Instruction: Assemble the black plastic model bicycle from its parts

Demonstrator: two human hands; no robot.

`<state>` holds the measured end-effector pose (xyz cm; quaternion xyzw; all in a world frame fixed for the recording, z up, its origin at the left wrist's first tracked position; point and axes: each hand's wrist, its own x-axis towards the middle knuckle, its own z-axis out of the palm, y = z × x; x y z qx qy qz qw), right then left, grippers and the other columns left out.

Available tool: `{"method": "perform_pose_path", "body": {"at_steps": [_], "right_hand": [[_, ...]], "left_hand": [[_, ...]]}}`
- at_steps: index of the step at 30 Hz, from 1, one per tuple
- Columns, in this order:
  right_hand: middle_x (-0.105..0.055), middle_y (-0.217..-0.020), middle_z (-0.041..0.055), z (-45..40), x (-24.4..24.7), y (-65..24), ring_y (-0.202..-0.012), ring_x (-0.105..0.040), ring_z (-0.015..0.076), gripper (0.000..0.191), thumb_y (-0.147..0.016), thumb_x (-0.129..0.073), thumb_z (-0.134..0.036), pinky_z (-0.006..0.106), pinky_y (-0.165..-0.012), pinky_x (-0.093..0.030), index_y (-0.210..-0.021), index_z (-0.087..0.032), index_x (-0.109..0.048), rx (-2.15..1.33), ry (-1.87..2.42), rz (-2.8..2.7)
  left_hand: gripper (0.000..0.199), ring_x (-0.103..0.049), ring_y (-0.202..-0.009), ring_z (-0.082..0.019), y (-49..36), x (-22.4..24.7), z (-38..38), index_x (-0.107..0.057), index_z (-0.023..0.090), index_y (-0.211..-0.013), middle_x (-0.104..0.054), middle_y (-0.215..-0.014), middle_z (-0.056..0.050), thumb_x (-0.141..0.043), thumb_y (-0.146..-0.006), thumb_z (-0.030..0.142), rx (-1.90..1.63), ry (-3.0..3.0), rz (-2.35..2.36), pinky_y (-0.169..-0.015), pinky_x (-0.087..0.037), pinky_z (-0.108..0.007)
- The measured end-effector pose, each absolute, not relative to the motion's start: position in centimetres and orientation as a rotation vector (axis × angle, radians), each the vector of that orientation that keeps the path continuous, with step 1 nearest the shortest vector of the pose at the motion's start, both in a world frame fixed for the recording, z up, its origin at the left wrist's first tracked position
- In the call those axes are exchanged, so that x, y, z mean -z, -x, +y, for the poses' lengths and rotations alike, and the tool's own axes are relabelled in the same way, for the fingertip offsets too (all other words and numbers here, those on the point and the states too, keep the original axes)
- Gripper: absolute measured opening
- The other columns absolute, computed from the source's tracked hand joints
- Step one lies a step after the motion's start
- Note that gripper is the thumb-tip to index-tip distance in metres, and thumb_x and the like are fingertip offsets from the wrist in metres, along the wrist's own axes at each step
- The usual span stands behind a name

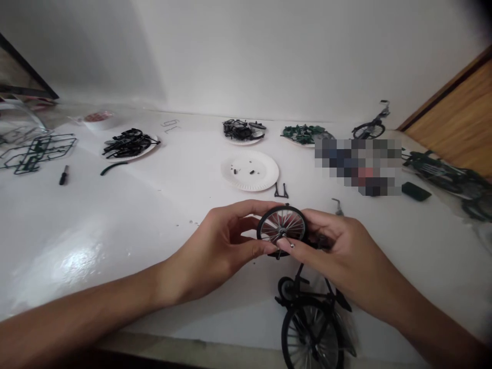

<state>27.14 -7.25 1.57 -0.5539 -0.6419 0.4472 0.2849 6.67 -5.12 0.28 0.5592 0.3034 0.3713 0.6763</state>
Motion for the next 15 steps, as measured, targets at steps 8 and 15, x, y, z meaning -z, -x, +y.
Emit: {"method": "perform_pose_path", "body": {"at_steps": [8,15], "right_hand": [[-0.070,-0.082,-0.0012,-7.14,-1.46,-27.09,-0.076,-0.061,0.0166,0.015,-0.089,-0.065,-0.036,0.026,-0.063,-0.048,-0.086,-0.022,-0.067,-1.216,1.506,-1.735],[-0.070,-0.081,-0.0032,-7.28,-1.26,-27.02,-0.080,-0.065,0.0156,0.007,-0.088,-0.066,-0.030,0.023,-0.066,-0.051,-0.088,-0.023,-0.067,-1.265,1.429,-1.689]], "left_hand": [[0.043,-0.063,-0.111,-0.023,-6.75,-0.61,-5.11,-0.062,0.014,-0.126,-0.067,-0.121,-0.008,-0.070,-0.085,0.010,-0.801,-1.302,0.743,-0.097,-0.057,-0.036],[0.044,-0.063,-0.108,-0.020,-6.83,-0.84,-5.12,-0.063,0.017,-0.122,-0.066,-0.122,-0.006,-0.075,-0.080,0.008,-0.760,-1.349,0.707,-0.102,-0.054,-0.037]]}}
